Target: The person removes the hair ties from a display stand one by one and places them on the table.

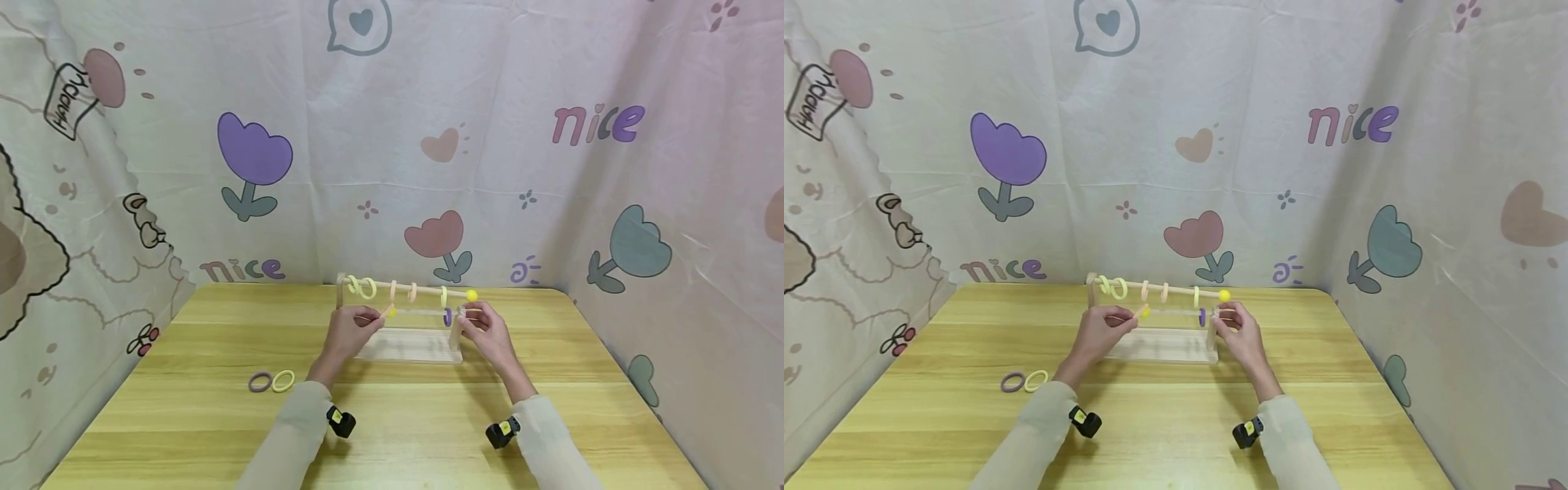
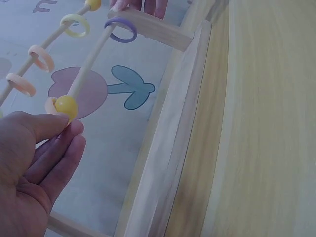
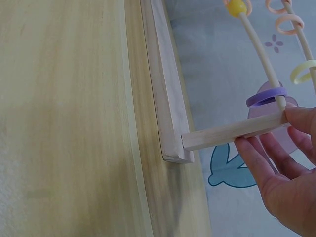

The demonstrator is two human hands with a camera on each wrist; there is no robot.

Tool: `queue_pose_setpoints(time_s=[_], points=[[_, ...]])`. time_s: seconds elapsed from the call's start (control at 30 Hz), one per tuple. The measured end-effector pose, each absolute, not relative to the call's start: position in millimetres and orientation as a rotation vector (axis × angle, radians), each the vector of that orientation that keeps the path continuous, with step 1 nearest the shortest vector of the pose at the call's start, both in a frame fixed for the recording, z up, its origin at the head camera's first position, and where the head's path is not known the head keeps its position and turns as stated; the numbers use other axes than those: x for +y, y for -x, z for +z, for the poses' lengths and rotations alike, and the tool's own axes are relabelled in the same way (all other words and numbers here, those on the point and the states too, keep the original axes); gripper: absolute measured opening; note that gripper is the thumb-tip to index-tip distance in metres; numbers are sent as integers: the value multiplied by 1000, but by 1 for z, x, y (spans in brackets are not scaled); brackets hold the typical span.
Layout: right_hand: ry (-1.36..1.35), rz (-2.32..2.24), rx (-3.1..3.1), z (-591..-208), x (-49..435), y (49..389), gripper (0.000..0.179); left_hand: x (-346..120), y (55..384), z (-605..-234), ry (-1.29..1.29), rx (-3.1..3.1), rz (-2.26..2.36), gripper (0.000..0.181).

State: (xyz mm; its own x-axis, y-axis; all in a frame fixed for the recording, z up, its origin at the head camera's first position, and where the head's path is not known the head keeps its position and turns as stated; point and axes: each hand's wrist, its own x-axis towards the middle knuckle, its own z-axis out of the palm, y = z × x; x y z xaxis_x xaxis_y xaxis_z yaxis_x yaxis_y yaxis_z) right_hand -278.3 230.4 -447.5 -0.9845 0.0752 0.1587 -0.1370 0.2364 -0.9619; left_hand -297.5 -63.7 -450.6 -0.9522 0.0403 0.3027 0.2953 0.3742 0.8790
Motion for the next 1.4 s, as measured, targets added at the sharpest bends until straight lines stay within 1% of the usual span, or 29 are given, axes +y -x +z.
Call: queue_pose_setpoints(time_s=[0.4, 0.57, 0.83, 1.03, 1.4], points=[[-45, 1840, -2333, -448, 229, 279, 35, -70, 296, -448, 288, -2404, -1602, 6], [-54, 1842, -2333, -448, 229, 279, 36, -78, 294, -449, 289, -2408, -1637, 8], [-61, 1840, -2336, -448, 230, 279, 39, -95, 288, -447, 336, -2476, -1574, 5], [-64, 1844, -2337, -448, 230, 279, 39, -106, 283, -445, 346, -2539, -1557, 7], [-83, 1827, -2332, -448, 230, 279, 37, -130, 276, -438, 505, -2647, -1407, 5]])
